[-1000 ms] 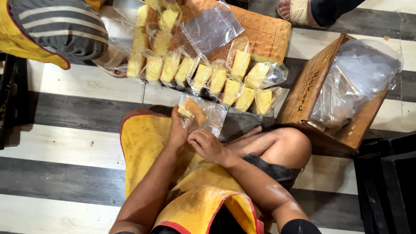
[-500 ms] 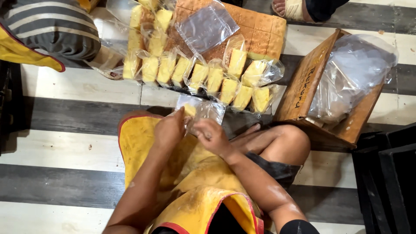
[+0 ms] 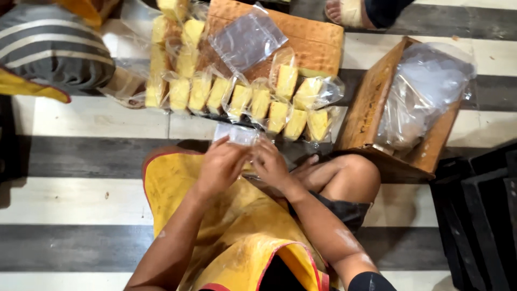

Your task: The person packages slices of cake into individual plastic bags.

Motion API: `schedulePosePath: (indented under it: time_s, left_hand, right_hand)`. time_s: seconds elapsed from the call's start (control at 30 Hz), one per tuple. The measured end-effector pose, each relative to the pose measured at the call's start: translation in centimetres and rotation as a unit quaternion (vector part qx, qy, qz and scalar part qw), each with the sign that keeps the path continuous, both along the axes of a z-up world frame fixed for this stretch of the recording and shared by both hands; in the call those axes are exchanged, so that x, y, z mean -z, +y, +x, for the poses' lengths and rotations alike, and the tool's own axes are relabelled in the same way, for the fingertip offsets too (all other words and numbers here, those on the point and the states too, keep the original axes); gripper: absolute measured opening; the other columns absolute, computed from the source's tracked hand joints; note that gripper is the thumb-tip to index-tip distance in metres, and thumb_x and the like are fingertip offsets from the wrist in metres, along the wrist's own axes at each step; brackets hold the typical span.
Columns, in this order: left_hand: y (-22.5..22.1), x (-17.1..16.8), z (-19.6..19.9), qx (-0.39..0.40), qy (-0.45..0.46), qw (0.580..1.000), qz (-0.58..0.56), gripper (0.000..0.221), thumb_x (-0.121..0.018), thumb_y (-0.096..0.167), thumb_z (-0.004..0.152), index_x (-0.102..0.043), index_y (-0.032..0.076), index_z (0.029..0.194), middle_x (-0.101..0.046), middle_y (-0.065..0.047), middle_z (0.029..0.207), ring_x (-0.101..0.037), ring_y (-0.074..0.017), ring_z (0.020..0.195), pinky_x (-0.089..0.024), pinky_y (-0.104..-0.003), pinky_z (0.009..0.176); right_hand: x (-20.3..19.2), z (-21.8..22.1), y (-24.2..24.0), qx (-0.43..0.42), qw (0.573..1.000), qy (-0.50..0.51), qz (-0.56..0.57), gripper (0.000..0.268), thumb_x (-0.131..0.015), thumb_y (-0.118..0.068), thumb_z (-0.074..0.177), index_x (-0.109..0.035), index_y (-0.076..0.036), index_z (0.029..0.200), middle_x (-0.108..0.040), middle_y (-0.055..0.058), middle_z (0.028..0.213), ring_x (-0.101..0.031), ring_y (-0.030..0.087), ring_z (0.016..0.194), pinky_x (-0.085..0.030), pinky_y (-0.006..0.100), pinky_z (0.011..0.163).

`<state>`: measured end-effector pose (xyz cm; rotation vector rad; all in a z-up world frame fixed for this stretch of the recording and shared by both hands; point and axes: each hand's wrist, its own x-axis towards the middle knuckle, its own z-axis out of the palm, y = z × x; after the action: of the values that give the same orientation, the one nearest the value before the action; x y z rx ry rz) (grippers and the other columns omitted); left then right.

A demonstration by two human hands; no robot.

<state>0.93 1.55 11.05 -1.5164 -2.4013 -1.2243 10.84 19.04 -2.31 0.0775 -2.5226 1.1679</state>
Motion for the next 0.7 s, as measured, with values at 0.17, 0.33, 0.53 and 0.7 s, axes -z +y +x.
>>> schedulePosePath:
  time_s: [0.17,0.33,0.53,0.7]
  left_hand:
    - [-2.5,6.2,-2.0,-0.179,-0.212,0.954,0.111,0.019,-0.067,0.012,0.098,-0.071,0.0,0.113,-0.074,-0.015,0.105,-0.073,-0.0261,0.091,-0.058,-0.034,0.08]
    - [-3.1,9.7,-2.3,-0.226,-0.248,0.94,-0.067,0.022,-0.066,0.021,0.099,-0.074,0.003,0.11,-0.074,-0.017,0.095,-0.073,-0.0279,0.08,-0.057,-0.036,0.072]
    - [-1.6,11.1,-2.5,-0.164,-0.265,0.946,-0.095,0.022,-0.067,0.023,0.095,-0.076,0.006,0.107,-0.074,-0.018,0.094,-0.074,-0.0322,0.083,-0.057,-0.04,0.073]
    - [-1.8,12.5,-3.1,-0.188,-0.307,0.926,-0.112,0.023,-0.067,0.023,0.094,-0.076,0.007,0.107,-0.075,-0.018,0.093,-0.075,-0.0308,0.082,-0.058,-0.039,0.074]
  right_hand:
    - [-1.8,1.3,5.3,0.18,0.953,-0.067,-0.234,0.02,-0.072,-0.013,0.093,-0.069,-0.007,0.111,-0.074,0.01,0.109,-0.071,0.019,0.102,-0.058,0.033,0.09]
    - [-7.0,1.7,15.3,0.315,0.843,0.263,-0.348,0.013,-0.063,-0.016,0.107,-0.06,-0.004,0.111,-0.072,0.008,0.112,-0.068,0.019,0.105,-0.057,0.037,0.097]
    - [-1.9,-0.9,21.4,0.559,0.805,0.03,-0.195,0.022,-0.059,-0.028,0.104,-0.056,-0.009,0.113,-0.066,0.006,0.11,-0.063,0.02,0.102,-0.05,0.036,0.09]
    - [9.1,-3.7,24.7,0.465,0.818,0.016,-0.339,0.022,-0.057,-0.026,0.107,-0.053,-0.007,0.115,-0.061,0.007,0.117,-0.059,0.019,0.107,-0.048,0.036,0.094]
